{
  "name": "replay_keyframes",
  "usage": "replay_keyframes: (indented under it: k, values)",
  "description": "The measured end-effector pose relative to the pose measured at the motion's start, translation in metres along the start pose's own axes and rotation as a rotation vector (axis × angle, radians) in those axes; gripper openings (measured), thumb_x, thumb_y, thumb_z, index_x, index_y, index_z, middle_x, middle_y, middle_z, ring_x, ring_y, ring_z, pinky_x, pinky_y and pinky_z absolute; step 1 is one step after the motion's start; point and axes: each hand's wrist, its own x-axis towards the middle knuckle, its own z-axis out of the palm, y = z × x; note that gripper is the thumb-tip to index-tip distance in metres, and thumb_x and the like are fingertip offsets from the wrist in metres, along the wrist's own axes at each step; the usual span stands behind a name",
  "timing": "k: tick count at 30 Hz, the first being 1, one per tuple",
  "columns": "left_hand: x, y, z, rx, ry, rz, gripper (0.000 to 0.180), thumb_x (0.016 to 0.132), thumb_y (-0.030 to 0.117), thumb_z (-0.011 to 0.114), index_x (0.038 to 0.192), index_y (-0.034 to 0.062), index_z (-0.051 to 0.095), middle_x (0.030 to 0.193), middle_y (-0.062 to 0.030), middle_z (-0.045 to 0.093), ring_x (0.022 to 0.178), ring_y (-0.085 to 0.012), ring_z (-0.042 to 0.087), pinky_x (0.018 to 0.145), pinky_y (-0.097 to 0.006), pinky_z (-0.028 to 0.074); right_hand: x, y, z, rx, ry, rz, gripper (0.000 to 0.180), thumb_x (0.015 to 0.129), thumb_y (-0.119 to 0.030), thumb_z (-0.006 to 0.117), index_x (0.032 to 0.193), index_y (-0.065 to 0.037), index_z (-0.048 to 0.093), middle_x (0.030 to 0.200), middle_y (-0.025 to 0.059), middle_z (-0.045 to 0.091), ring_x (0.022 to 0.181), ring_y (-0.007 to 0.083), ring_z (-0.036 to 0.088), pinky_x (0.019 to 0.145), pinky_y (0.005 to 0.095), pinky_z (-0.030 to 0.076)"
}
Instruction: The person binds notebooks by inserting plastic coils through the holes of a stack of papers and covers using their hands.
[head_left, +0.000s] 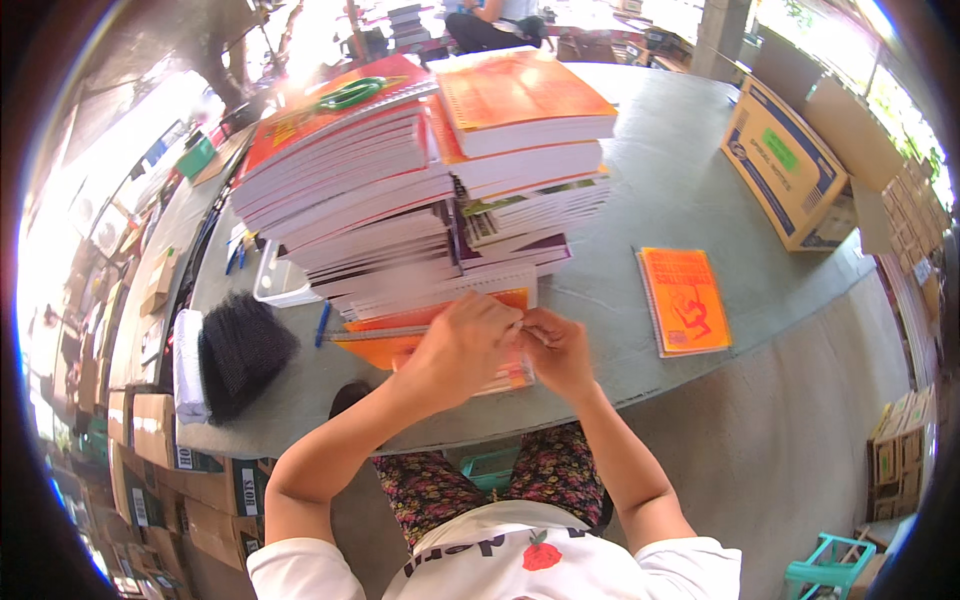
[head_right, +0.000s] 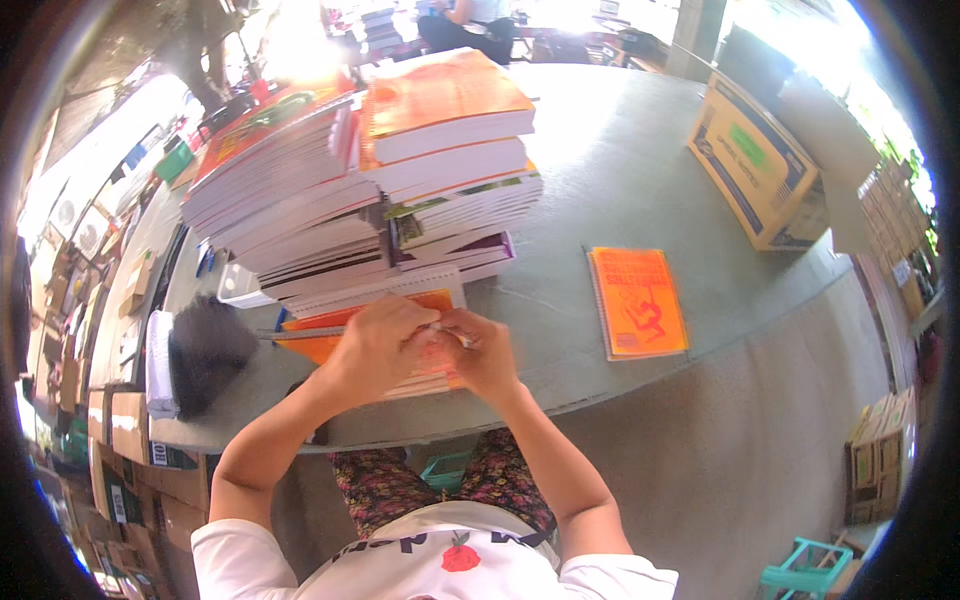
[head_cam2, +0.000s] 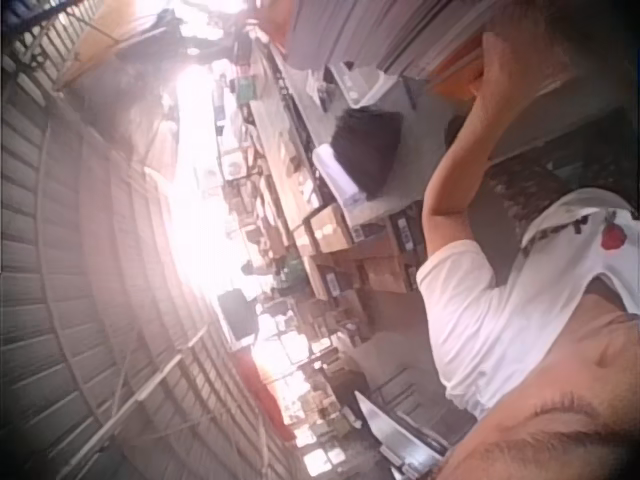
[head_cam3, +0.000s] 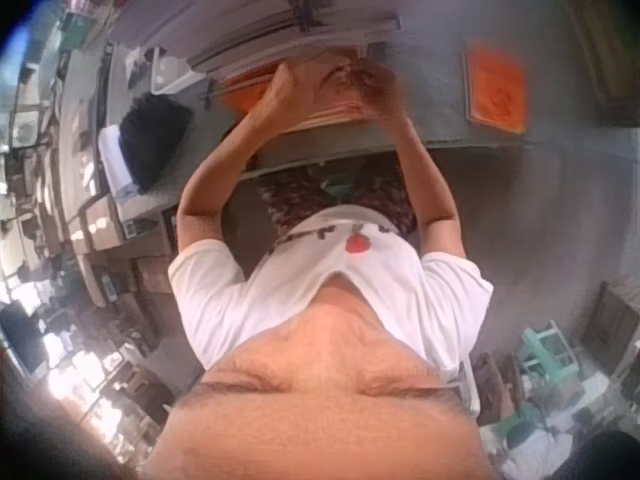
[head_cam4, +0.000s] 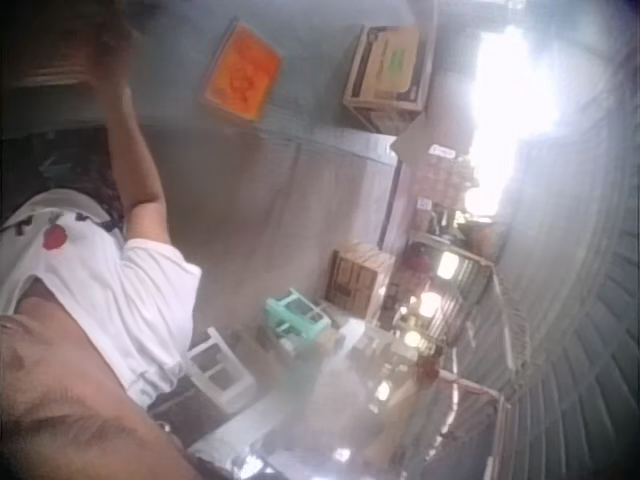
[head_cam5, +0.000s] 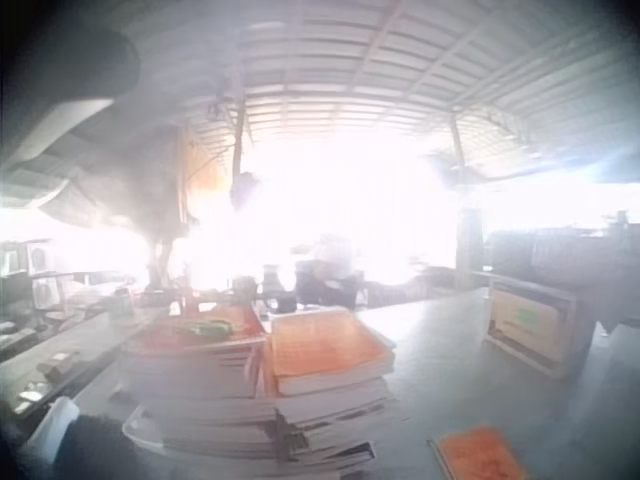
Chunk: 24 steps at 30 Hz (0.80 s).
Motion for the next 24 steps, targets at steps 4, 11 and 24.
replay_keyframes:
  k: [4, 11, 24]
  values:
    - [-0.001, 0.002, -0.003, 0.067, -0.024, -0.141, 0.022, 0.068, 0.005, 0.065, 0.088, 0.0041, 0.06, 0.08, -0.0101, 0.058, 0.08, -0.0298, 0.055, 0.069, -0.04, 0.045, 0.003, -0.007, 0.013, -0.309, 0.082, -0.238, 0.016, 0.078, 0.0, 0.063, 0.094, 0.001, 0.061, 0.087, 0.0127, 0.065, 0.074, 0.0203, 0.063, 0.067, 0.0258, 0.049]
    - [-0.023, 0.021, -0.045, 0.457, -0.151, -0.215, 0.023, 0.068, 0.004, 0.063, 0.09, 0.0052, 0.061, 0.082, -0.0096, 0.059, 0.079, -0.0294, 0.054, 0.072, -0.039, 0.042, -0.024, -0.028, -0.015, -0.316, 0.221, -0.04, 0.029, 0.07, -0.005, 0.072, 0.098, -0.002, 0.063, 0.086, 0.0089, 0.065, 0.083, 0.0197, 0.063, 0.07, 0.0289, 0.05]
    - [0.006, 0.056, -0.037, 0.222, 0.236, 0.168, 0.03, 0.065, 0.009, 0.07, 0.094, 0.0059, 0.062, 0.094, -0.0077, 0.056, 0.087, -0.0278, 0.051, 0.075, -0.039, 0.041, -0.032, -0.116, -0.162, -0.666, 0.806, -0.587, 0.019, 0.083, 0.001, 0.056, 0.1, -0.001, 0.063, 0.095, 0.0111, 0.066, 0.091, 0.0199, 0.063, 0.079, 0.0307, 0.052]
